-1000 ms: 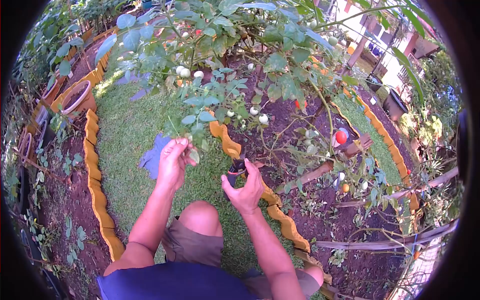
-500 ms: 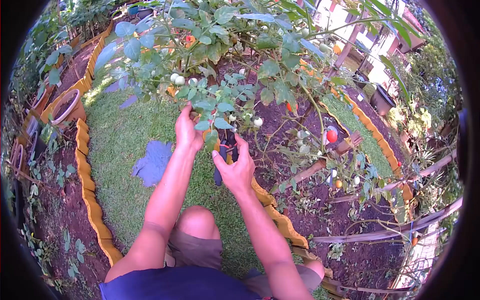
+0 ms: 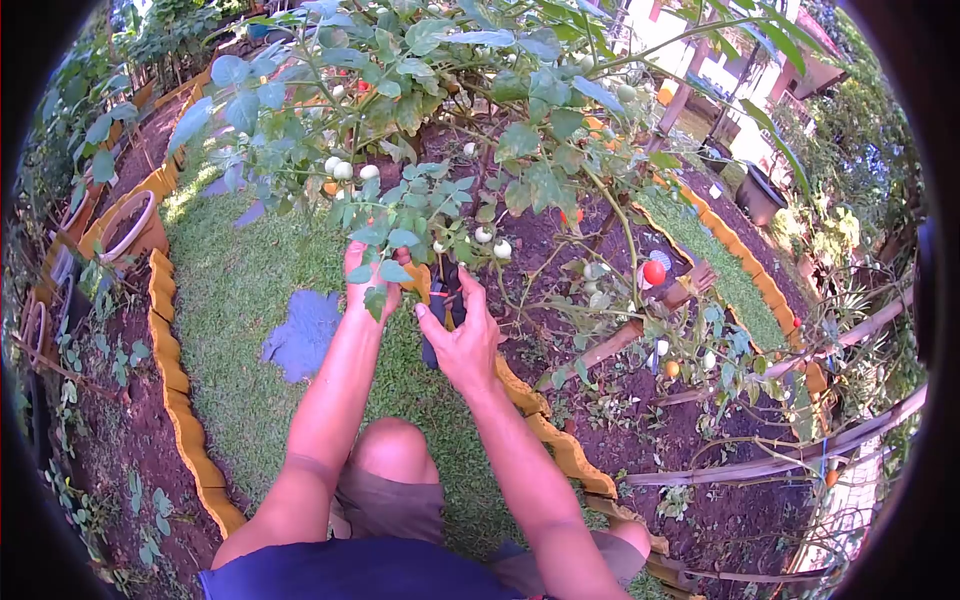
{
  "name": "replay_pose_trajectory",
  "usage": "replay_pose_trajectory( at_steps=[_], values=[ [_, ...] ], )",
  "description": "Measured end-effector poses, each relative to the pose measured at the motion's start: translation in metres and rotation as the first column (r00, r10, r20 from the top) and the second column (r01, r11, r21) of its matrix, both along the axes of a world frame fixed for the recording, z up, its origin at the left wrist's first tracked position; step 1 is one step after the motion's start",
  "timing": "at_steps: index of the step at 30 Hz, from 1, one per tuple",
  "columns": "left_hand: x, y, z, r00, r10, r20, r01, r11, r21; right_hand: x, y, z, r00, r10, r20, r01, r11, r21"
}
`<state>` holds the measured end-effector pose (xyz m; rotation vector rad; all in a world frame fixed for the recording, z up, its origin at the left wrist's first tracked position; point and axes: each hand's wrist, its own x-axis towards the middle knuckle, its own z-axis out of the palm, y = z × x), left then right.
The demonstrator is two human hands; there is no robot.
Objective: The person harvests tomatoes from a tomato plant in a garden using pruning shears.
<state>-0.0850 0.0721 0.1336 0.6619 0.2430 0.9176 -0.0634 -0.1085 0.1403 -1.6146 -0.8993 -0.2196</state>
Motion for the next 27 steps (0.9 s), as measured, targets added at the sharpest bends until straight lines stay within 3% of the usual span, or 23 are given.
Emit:
replay_pose_trajectory(
  at_steps=[1,4,11,14,17,22,25,27],
  values=[
    [0.001,0.0,-0.001,0.998,-0.033,0.045,0.034,0.999,-0.021,0.0,0.0,0.001,1.0,0.004,-0.006,-0.004,1.0,0.003],
    [0.001,-0.007,0.006,0.998,0.022,-0.064,-0.02,0.999,0.044,0.0,-0.002,0.001,0.999,0.014,-0.035,-0.015,1.0,-0.007],
    [0.002,-0.015,0.014,0.985,0.101,-0.137,-0.1,0.995,0.011,0.003,-0.001,-0.007,0.995,0.04,-0.094,-0.04,0.999,0.005],
    [-0.003,-0.015,0.016,0.988,0.085,-0.13,-0.086,0.996,-0.006,-0.001,-0.004,-0.005,0.977,0.069,-0.2,-0.071,0.997,-0.004],
    [-0.006,0.001,-0.01,0.984,0.096,-0.152,-0.099,0.995,-0.008,0.003,-0.004,-0.018,0.98,0.053,-0.193,-0.053,0.999,0.008],
    [-0.03,0.015,-0.042,0.976,0.177,-0.124,-0.187,0.979,-0.076,-0.007,-0.032,-0.018,0.984,-0.042,-0.175,-0.009,0.96,-0.279],
    [-0.056,0.022,-0.073,0.862,0.176,-0.475,-0.085,0.974,0.209,-0.018,-0.059,-0.045,0.97,-0.052,-0.236,-0.075,0.864,-0.498],
    [-0.078,0.02,-0.097,0.7,0.021,-0.714,0.311,0.891,0.331,-0.026,-0.08,-0.076,0.944,-0.058,-0.326,-0.17,0.761,-0.626]
  ],
)
